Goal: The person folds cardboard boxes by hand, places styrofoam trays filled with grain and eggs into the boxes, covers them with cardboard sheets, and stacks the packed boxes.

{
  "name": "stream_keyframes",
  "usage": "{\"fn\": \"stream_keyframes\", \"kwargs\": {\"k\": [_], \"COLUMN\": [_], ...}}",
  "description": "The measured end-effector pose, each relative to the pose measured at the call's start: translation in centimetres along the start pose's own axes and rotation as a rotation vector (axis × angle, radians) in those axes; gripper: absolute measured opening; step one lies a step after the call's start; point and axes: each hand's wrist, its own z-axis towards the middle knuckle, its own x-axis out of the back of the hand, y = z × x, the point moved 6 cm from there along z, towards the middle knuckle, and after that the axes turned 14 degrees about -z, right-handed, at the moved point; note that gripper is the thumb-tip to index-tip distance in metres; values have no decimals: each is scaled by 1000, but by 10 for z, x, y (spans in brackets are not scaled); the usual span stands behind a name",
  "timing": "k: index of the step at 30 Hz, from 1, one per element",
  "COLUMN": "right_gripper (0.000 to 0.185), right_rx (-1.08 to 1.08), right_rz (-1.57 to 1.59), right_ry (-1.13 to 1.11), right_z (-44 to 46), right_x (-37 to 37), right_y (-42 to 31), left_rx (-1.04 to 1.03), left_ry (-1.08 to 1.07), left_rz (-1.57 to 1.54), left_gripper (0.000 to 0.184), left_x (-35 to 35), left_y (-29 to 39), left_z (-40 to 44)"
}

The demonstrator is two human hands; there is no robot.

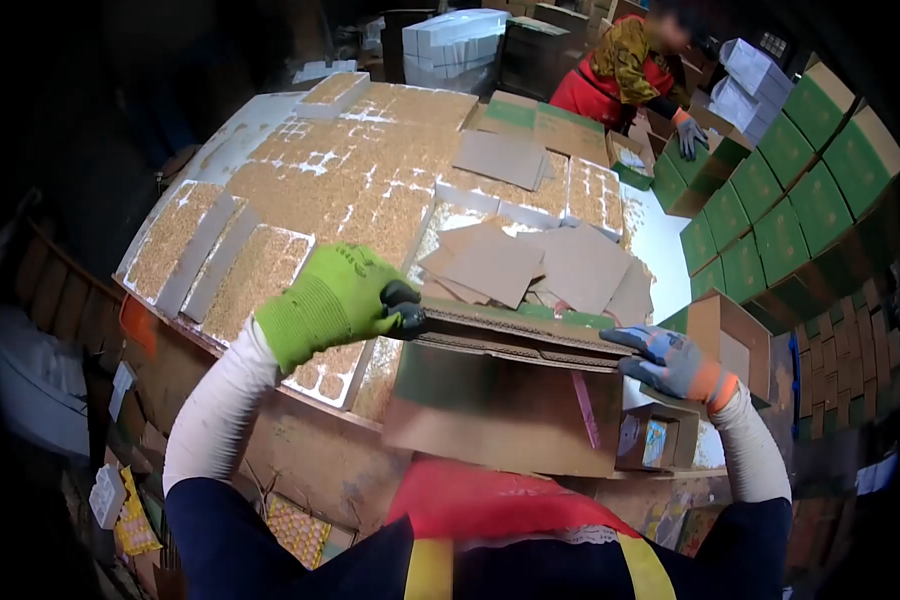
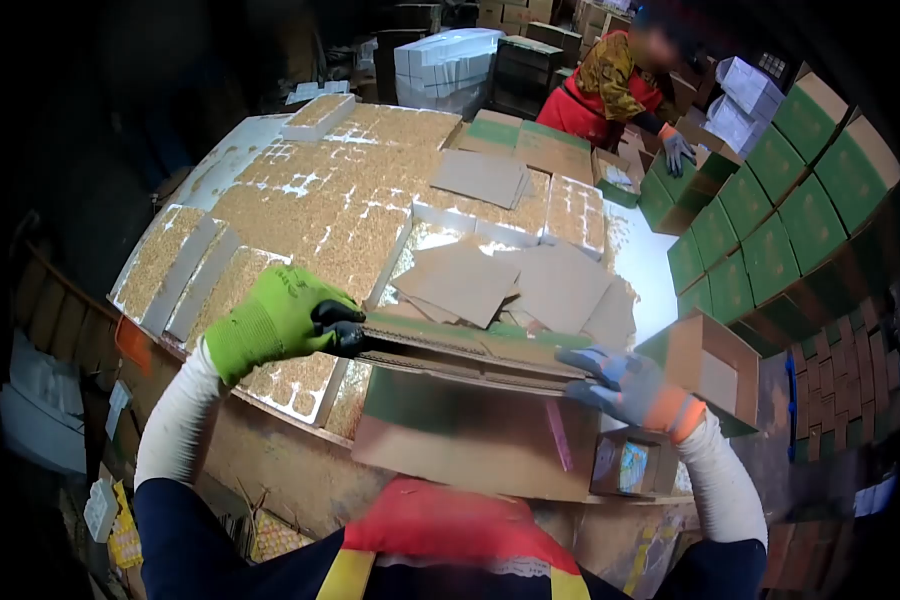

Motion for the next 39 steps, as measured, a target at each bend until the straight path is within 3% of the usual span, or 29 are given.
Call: {"fn": "stream_keyframes", "kwargs": {"k": [1,4,5,7,8,9,11,13,14,15,17,18,20,21,22,23,25,27,28,29,31,33,35,36,37,39], "right_gripper": [54,55,50,45,43,42,40,41,46,51,50,49,46,45,43,43,41,42,44,45,47,48,48,53,55,58], "right_rx": [-50,-160,-202,-178,-85,-3,89,163,122,198,275,320,379,136,248,286,111,168,196,221,188,151,186,237,443,157], "right_rz": [135,112,-89,-420,-667,-577,-356,-579,-534,-580,-177,-65,-9,-77,-400,-410,-601,-516,-522,-523,-465,-416,-460,-235,-296,-219], "right_ry": [-55,33,117,416,683,654,525,503,354,391,225,135,48,12,144,153,235,425,454,479,417,340,476,364,604,593], "right_z": [1,4,9,14,3,7,15,25,35,42,54,60,78,89,98,110,134,153,164,172,178,183,185,174,147,91], "right_x": [-2,11,10,13,35,59,90,56,26,20,46,50,45,46,49,50,56,37,29,25,33,30,36,45,71,106], "right_y": [5,8,18,44,31,13,-16,-25,-26,-25,-44,-40,-32,-29,-34,-37,-45,-43,-39,-35,-39,-43,-54,-59,-72,-50], "left_rx": [1,-155,-154,-191,-46,-41,-189,-258,-201,-147,-207,-213,-256,-313,-288,-302,-320,-553,-625,-769,-824,-592,-363,-369,-373,-321], "left_ry": [-10,143,144,456,408,418,718,527,542,558,607,606,615,634,673,834,720,411,351,561,587,551,549,397,250,358], "left_rz": [-6,0,-5,-139,-156,-145,352,73,55,41,80,19,-51,-91,-187,-195,-471,-1007,-933,-624,-677,-481,-314,-216,-102,-172], "left_gripper": [22,20,20,19,34,34,56,76,77,77,78,64,53,43,27,23,32,49,52,56,58,57,56,51,47,45], "left_x": [0,14,11,27,33,45,60,10,-29,-59,-57,-57,-64,-61,-62,-59,-51,-47,-45,-10,14,-50,-96,-100,-98,-103], "left_y": [0,15,15,14,8,20,73,97,101,102,114,122,134,136,140,145,157,177,170,146,82,42,22,40,50,39], "left_z": [2,5,7,3,2,-1,-13,-2,4,5,-13,-22,-36,-41,-43,-45,-38,-48,-65,-89,-103,-67,-31,-21,-12,-9]}}
